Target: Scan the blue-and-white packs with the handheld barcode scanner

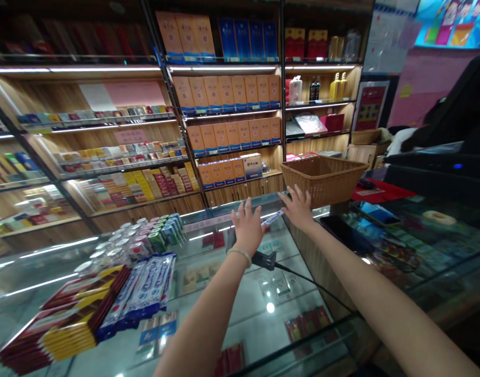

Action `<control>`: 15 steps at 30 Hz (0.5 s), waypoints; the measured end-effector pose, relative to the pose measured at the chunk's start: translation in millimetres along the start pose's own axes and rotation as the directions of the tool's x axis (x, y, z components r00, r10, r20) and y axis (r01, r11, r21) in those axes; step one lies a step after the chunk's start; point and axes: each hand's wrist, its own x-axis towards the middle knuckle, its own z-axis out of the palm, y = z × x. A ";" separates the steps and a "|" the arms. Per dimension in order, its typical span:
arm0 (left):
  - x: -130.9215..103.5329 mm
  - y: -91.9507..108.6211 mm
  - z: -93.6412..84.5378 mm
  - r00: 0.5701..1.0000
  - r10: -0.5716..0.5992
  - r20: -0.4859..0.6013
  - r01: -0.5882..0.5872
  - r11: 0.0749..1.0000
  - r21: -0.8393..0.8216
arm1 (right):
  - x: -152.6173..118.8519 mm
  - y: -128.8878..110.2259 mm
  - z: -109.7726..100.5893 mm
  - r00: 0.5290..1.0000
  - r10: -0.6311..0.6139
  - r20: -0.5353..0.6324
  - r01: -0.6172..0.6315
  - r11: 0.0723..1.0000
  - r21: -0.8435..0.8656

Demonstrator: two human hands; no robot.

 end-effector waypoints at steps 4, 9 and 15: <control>11.0 6.8 16.1 0.998 -0.032 0.051 0.033 0.999 -0.029 | -7.1 1.7 10.9 0.998 -0.045 -0.044 0.045 0.999 0.012; 18.7 5.7 31.6 0.998 -0.014 0.067 0.013 1.000 0.020 | -12.1 5.0 15.5 0.996 -0.087 -0.022 0.087 0.996 -0.009; 22.1 4.3 36.9 0.998 0.036 0.055 -0.041 0.995 0.089 | -14.5 5.6 14.6 0.990 -0.115 0.079 0.119 0.992 -0.045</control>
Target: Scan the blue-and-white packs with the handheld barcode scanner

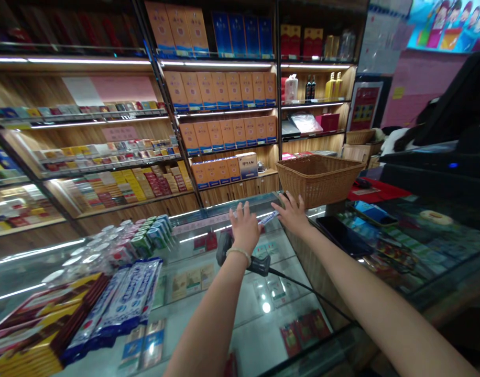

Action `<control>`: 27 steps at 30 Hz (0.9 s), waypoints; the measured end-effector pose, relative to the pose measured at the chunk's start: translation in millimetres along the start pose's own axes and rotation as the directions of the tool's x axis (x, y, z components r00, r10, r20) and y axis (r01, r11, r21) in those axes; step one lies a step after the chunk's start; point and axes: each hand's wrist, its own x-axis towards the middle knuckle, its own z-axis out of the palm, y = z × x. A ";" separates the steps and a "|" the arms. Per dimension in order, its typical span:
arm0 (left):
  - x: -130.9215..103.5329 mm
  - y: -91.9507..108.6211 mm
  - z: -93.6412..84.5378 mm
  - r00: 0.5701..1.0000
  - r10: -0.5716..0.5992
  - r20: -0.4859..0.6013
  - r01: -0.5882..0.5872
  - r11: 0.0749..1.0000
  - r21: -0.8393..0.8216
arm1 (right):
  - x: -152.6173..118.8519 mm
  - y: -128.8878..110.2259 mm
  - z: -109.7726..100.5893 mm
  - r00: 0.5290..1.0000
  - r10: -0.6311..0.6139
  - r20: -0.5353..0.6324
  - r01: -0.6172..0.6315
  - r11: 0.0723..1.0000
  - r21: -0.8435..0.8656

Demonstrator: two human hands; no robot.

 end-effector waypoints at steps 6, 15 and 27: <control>2.4 -1.0 10.2 0.992 -0.010 0.125 0.007 1.000 0.019 | -2.9 -1.7 -0.2 0.998 -0.027 0.051 0.028 1.000 -0.011; 4.3 -1.5 14.8 0.985 0.010 0.170 -0.009 1.000 -0.010 | -6.9 0.3 1.2 0.996 0.007 0.088 -0.005 1.000 -0.019; -1.0 -2.8 3.3 0.992 0.015 0.124 -0.012 0.999 -0.030 | -9.5 22.2 -18.6 0.986 -0.029 0.161 0.027 1.000 0.017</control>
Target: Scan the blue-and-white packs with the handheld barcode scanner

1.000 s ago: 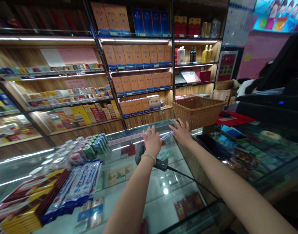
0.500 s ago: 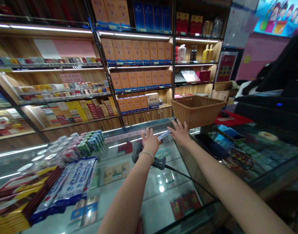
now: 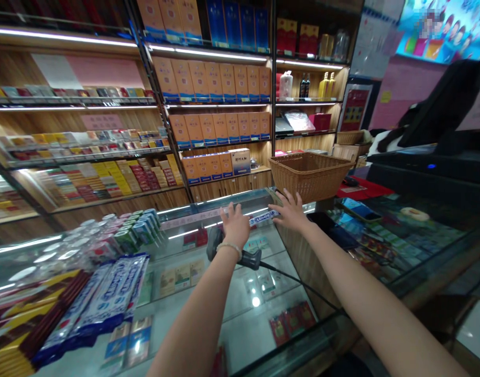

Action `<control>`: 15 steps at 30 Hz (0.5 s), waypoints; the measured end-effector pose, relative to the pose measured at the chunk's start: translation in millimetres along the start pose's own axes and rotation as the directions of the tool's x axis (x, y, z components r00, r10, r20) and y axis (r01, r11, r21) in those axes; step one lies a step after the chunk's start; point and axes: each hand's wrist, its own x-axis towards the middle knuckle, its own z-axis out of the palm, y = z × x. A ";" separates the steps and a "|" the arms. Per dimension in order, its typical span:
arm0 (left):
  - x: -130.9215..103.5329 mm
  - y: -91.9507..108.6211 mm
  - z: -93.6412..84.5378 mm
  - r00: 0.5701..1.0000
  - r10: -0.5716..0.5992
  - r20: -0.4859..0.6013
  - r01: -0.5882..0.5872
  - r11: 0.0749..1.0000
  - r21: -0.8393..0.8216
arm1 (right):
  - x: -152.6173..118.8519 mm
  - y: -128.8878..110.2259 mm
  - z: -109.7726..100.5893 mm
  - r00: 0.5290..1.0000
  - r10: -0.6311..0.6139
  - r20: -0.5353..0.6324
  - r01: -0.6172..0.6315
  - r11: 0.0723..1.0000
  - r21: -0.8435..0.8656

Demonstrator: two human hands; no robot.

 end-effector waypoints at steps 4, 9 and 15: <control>0.0 -0.6 0.7 1.000 -0.001 -0.012 0.001 1.000 -0.001 | -0.4 0.1 -3.1 1.000 -0.016 0.002 0.016 1.000 0.022; -0.8 -0.7 2.0 1.000 -0.002 -0.013 0.002 1.000 0.003 | 0.2 5.8 -2.4 0.999 -0.023 0.038 0.020 0.997 0.072; -0.9 -0.2 1.6 1.000 0.006 -0.010 -0.006 1.000 0.026 | 1.9 7.7 4.5 0.998 -0.039 0.056 0.034 0.997 0.076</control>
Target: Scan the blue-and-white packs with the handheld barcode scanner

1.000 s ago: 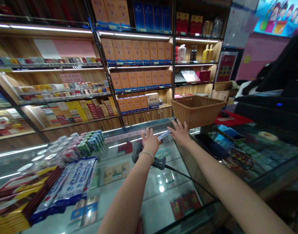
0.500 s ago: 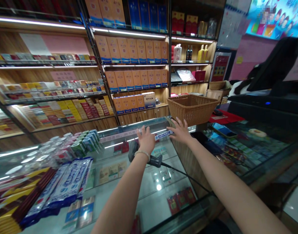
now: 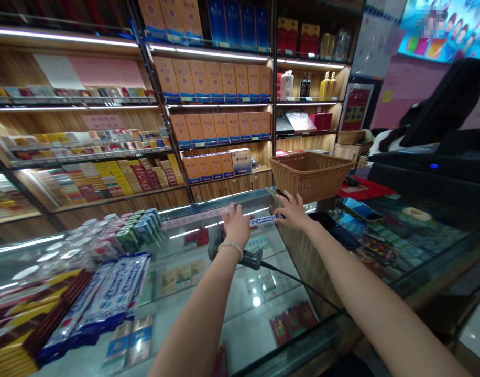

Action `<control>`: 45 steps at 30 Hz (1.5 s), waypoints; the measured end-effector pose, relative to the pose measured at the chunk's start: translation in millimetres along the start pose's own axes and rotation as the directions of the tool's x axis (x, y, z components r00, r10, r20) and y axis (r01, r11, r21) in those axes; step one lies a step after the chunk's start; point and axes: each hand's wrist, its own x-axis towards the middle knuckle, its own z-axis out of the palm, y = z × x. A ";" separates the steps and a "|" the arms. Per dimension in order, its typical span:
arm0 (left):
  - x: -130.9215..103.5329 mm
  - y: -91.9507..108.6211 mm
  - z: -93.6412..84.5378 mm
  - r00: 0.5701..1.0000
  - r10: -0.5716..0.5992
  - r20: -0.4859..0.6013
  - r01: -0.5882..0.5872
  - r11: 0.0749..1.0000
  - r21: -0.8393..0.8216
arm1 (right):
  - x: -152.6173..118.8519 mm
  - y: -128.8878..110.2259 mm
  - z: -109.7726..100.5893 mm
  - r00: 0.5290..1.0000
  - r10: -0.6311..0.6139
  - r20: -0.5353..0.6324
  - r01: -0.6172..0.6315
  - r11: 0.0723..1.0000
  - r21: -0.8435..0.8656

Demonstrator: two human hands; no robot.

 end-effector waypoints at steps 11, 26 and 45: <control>-1.4 -0.6 -24.3 0.994 0.028 -0.105 -0.019 0.996 0.090 | 2.0 -3.3 -19.9 0.951 -0.079 -0.300 0.054 0.994 -0.090; -22.5 -47.4 -101.0 0.889 -0.093 -0.449 0.100 0.995 -0.007 | 16.8 -46.6 -100.8 0.839 -0.140 -0.525 0.052 0.982 -0.179; -135.1 -176.9 -105.1 0.884 -0.152 -0.443 0.178 0.984 0.018 | 28.2 -190.0 -100.1 0.738 -0.275 -0.616 0.215 0.961 -0.172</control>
